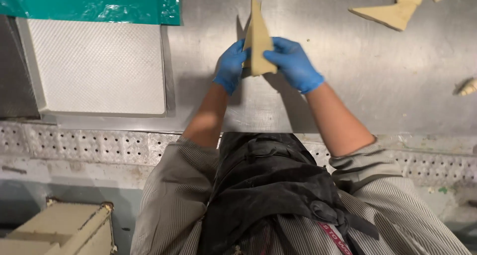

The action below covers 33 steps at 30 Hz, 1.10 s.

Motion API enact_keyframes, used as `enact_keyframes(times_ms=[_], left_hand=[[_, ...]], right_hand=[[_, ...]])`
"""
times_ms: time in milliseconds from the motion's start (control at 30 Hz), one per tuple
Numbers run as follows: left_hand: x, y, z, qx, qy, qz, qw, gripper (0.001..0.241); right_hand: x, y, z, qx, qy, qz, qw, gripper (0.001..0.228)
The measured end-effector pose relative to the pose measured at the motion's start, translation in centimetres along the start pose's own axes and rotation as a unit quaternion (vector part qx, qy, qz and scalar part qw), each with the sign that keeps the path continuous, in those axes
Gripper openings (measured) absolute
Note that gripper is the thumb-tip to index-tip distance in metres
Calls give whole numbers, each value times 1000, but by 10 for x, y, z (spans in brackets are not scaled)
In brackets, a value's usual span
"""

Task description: Rolling triangular pieces of dough into croissant shapes on a stainless steel table.

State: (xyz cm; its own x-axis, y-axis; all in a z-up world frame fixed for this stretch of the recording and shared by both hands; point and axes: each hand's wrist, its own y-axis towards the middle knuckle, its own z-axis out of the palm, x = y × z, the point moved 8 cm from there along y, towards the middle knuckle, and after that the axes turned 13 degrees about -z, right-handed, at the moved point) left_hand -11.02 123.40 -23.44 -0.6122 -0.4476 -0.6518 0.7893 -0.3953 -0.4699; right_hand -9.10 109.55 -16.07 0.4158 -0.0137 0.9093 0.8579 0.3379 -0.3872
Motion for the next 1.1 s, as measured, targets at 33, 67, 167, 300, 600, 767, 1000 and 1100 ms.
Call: enact_keyframes(times_ms=[33,67,167,300,600,767,1000,1100], left_hand=[[17,10,-20,-58,-31,-61,996,57],[36,18,-36,-112,-66,-124,984,53],[62,32,-64,-86,-77,-85,990,46],[77,-9,-69,-169,-85,-87,978,46],[-18,-112,-42,-190,-112,-101,970,57],[-74,-144,-14,-141,-62,-29,988,55],[-93,-178,-40,-185,-24,87,979,42],[-115,-193,-40,-189,67,160,967,37]], right_hand=[[-27,16,1,-1,-12,18,1000,42],[-54,30,0,-3,-27,38,999,43],[-66,39,-8,-5,7,70,998,43],[-50,26,-53,1,112,0,994,40],[70,-23,52,34,-472,-273,838,57],[83,-38,144,19,-322,-300,898,48],[58,-45,163,-59,-128,-155,978,35],[64,-46,174,-83,-82,-155,981,33]])
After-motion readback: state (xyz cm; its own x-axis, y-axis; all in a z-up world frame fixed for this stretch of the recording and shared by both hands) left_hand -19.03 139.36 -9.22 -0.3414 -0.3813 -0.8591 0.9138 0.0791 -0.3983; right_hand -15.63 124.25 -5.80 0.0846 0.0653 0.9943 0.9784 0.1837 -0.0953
